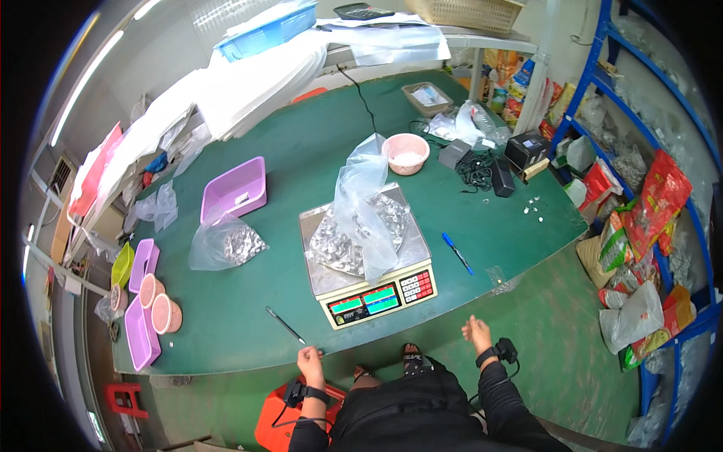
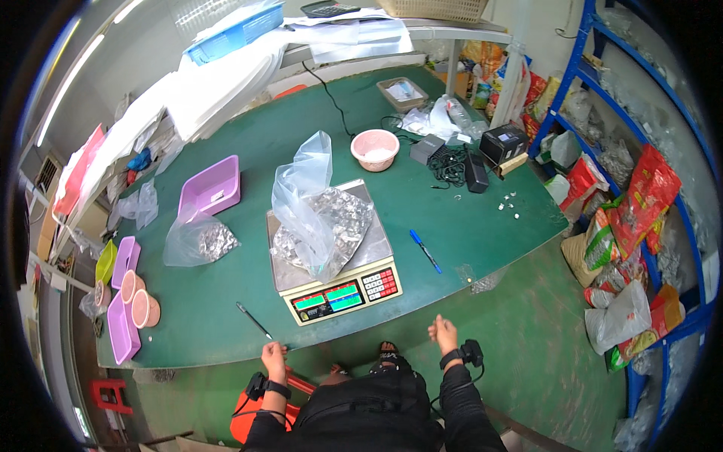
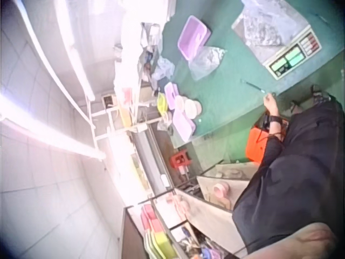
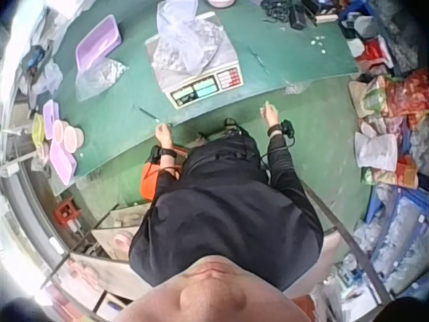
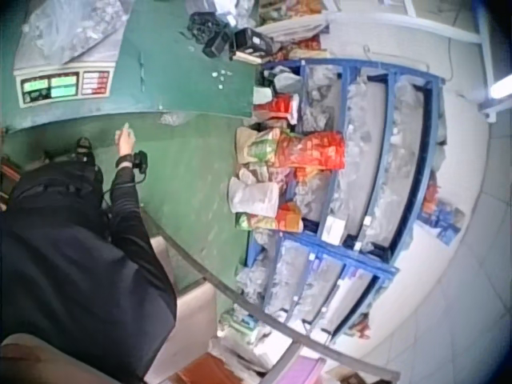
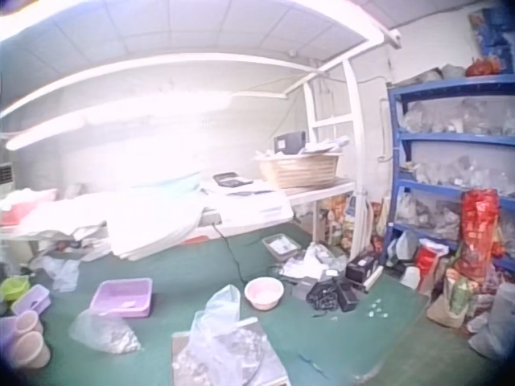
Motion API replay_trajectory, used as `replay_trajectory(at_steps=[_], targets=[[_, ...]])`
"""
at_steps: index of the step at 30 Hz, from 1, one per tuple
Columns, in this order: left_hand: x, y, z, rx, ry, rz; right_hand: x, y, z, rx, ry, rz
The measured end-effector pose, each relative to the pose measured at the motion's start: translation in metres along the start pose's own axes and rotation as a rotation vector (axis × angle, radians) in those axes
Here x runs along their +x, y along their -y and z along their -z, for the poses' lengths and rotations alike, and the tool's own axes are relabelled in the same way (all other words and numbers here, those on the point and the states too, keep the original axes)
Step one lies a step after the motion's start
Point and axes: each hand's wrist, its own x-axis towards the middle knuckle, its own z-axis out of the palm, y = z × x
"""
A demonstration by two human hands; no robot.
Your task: Writing notes and weighing bags of small metal parts on an electronic scale.
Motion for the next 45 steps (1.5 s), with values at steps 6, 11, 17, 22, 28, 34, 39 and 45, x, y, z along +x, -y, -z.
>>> replay_trajectory(at_steps=[6, 11, 17, 22, 28, 34, 39, 45], targets=[[0.001, 0.007, -0.023, 0.515, 0.129, -0.140, 0.028, 0.037, -0.028, -0.082, 0.088, -0.047], [-0.023, -0.052, -0.041, 0.510, 0.112, -0.199, 0.002, 0.077, -0.058, -0.212, 0.091, 0.168], [-0.051, -0.172, -0.109, 0.550, 0.370, -0.906, -0.048, 0.171, -0.136, -0.560, 0.517, 1.018], [-0.010, -0.216, -0.147, 0.810, 0.395, -1.199, -0.036, 0.219, -0.186, -0.631, 0.495, 1.301], [0.022, -0.248, -0.168, 0.612, 0.303, -1.221, -0.023, 0.258, -0.173, -0.227, 0.507, 0.971], [0.044, -0.298, -0.187, 0.616, 0.160, -1.108, -0.009, 0.212, -0.104, -0.295, 0.364, 0.752], [0.044, -0.303, -0.183, 0.582, 0.138, -1.077, 0.005, 0.163, -0.072, -0.254, 0.273, 0.502], [0.022, -0.271, -0.158, 0.452, 0.289, -1.209, 0.012, 0.138, -0.070, -0.247, 0.320, 0.434]])
